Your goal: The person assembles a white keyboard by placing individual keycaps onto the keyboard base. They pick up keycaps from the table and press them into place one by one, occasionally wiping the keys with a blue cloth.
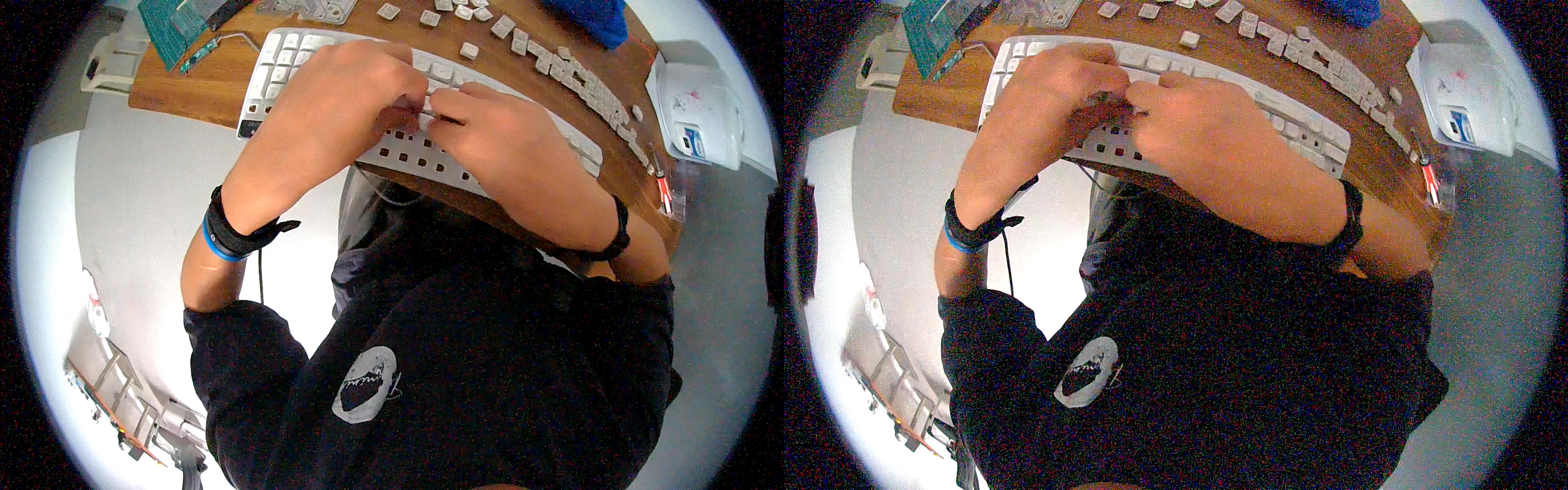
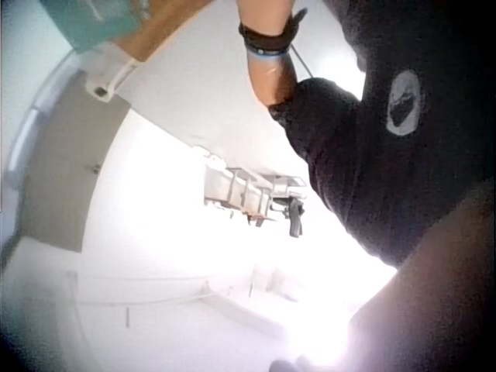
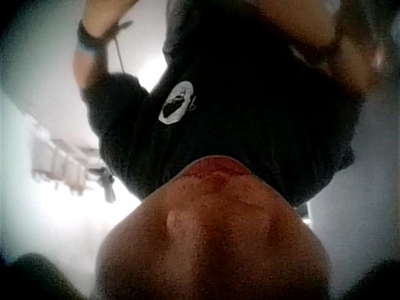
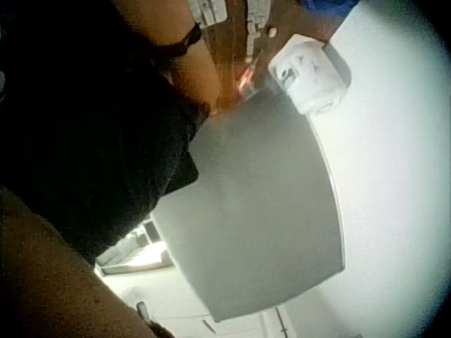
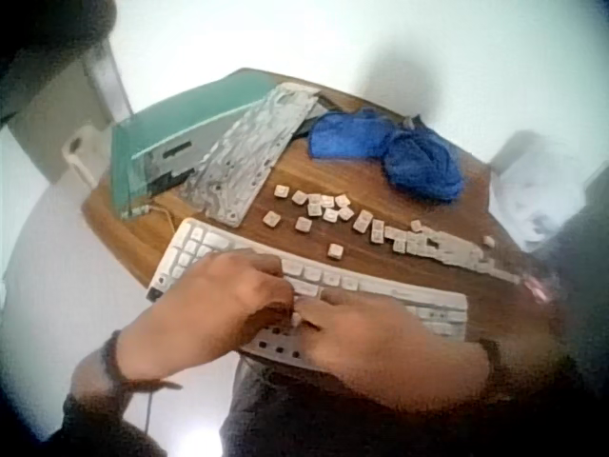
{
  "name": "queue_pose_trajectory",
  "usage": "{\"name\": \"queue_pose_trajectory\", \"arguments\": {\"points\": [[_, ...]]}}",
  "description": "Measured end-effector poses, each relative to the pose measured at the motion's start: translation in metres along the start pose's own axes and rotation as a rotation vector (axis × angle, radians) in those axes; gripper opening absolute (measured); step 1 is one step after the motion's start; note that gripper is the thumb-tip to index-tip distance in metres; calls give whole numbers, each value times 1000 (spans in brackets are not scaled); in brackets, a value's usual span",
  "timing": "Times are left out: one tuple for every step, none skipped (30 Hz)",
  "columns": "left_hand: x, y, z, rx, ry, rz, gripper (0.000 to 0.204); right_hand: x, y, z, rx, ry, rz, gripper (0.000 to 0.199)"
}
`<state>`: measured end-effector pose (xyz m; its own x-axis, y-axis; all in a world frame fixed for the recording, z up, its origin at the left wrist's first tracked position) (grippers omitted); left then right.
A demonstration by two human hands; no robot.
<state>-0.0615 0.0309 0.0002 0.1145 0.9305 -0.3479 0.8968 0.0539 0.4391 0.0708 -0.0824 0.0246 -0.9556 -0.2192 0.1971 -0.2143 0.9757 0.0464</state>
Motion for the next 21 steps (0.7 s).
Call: {"name": "queue_pose_trajectory", "arguments": {"points": [[0, 0, -1, -17, 0, -3, 9, 2, 1, -2, -12, -20, -19, 8], [1, -1, 0, 9, -8, -4, 12, 3, 1, -1, -26, -53, -11, 8], [3, -2, 1, 35, -15, -7, 15, 4, -1, 1, -39, -86, -4, 9], [5, -3, 2, 63, -21, -12, 18, 5, -2, 4, -54, -116, 1, 9], [5, -2, 2, 79, -26, -20, 18, 6, -4, 6, -78, -127, 5, 10], [4, -1, 2, 95, -30, -27, 19, 6, -5, 7, -101, -139, 8, 11], [4, -1, 1, 112, -33, -41, 20, 7, -5, 8, -125, -146, 8, 11], [3, -1, 1, 102, -41, -46, 20, 8, -5, 8, -119, -133, 6, 12], [3, -2, 0, 92, -49, -52, 19, 8, -6, 7, -113, -120, 4, 12], [3, -3, 1, 83, -59, -57, 19, 7, -6, 7, -105, -107, 3, 12], [3, -3, 1, 74, -65, -49, 19, 7, -6, 7, -101, -89, 2, 12], [3, -3, 2, 66, -70, -41, 18, 7, -5, 6, -96, -71, 2, 11], [3, -4, 2, 59, -77, -34, 18, 7, -5, 6, -91, -51, 2, 11], [3, -4, 1, 53, -72, -21, 17, 6, -4, 5, -78, -35, -9, 12], [3, -4, 1, 47, -67, -8, 17, 5, -4, 4, -64, -18, -21, 12], [3, -4, 1, 41, -65, 9, 16, 3, -3, 3, -50, -4, -27, 13], [3, -3, 0, 60, -51, -5, 16, 2, -3, 2, -44, 31, -35, 13], [2, -2, -1, 80, -36, -18, 15, 0, -3, 2, -39, 66, -42, 14], [1, -1, -1, 99, -25, -30, 15, -2, -3, 2, -32, 101, -48, 15], [1, 0, -1, 102, -26, -35, 14, -3, -3, 2, -24, 112, -45, 16], [1, 0, -1, 105, -28, -39, 13, -4, -2, 2, -16, 123, -43, 16]]}}
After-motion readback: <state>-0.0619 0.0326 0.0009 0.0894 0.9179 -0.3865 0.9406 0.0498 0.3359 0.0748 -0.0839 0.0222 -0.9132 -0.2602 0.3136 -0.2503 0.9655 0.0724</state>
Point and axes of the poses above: each hand's wrist, its own y-axis towards the middle knuckle, its own z-axis out of the palm, x = y × z, the point moved 4 cm from there along y, towards the middle knuckle, and after that the axes turned 15 degrees about z, right-handed, at the moved point
